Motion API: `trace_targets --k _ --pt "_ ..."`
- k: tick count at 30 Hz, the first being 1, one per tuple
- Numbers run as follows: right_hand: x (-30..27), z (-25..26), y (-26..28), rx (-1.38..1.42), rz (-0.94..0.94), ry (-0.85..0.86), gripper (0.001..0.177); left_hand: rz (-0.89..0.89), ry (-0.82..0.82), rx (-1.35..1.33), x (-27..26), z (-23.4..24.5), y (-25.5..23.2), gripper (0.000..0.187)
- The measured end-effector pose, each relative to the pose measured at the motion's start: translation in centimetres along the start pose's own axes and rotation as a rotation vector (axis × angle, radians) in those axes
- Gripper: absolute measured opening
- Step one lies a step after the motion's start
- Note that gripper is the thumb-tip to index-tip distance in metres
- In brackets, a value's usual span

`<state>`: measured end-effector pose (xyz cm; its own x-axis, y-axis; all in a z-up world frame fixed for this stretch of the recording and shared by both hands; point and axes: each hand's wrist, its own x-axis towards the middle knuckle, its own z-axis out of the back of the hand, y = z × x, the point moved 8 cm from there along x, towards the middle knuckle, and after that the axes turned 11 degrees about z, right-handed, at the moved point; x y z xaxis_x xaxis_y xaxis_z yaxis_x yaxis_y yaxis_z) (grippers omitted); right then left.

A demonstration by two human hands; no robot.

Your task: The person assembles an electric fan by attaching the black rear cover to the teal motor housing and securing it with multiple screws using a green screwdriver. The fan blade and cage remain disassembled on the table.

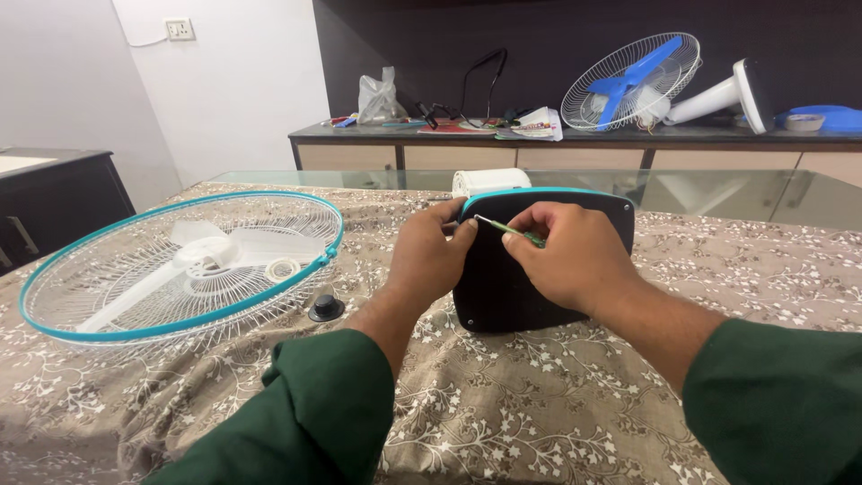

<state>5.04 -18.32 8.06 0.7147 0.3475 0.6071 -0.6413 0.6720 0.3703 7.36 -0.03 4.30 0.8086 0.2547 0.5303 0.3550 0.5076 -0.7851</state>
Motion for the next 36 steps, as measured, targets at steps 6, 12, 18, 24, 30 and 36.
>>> trace_targets --k 6,12,18,24,30,36 --pt "-0.2 -0.4 -0.3 0.011 -0.061 -0.004 0.022 -0.047 -0.002 -0.028 -0.1 0.1 -0.4 0.04" --pt "-0.6 0.5 0.8 -0.05 0.081 -0.108 0.018 -0.003 0.01 -0.035 -0.2 0.1 -0.1 0.039" --pt "-0.9 0.8 1.5 -0.091 0.169 -0.167 0.015 -0.013 0.007 -0.048 -0.2 0.1 -0.1 0.039" --pt "-1.0 1.1 2.0 -0.122 0.212 -0.19 0.014 -0.002 0.011 -0.054 -0.2 0.1 0.1 0.039" --pt "-0.9 1.1 2.2 -0.17 0.228 -0.201 0.013 0.018 0.01 -0.038 -0.2 0.1 0.0 0.038" --pt "-0.4 1.0 2.3 -0.207 0.264 -0.161 0.016 0.03 0.028 -0.063 -0.3 0.1 -0.5 0.035"
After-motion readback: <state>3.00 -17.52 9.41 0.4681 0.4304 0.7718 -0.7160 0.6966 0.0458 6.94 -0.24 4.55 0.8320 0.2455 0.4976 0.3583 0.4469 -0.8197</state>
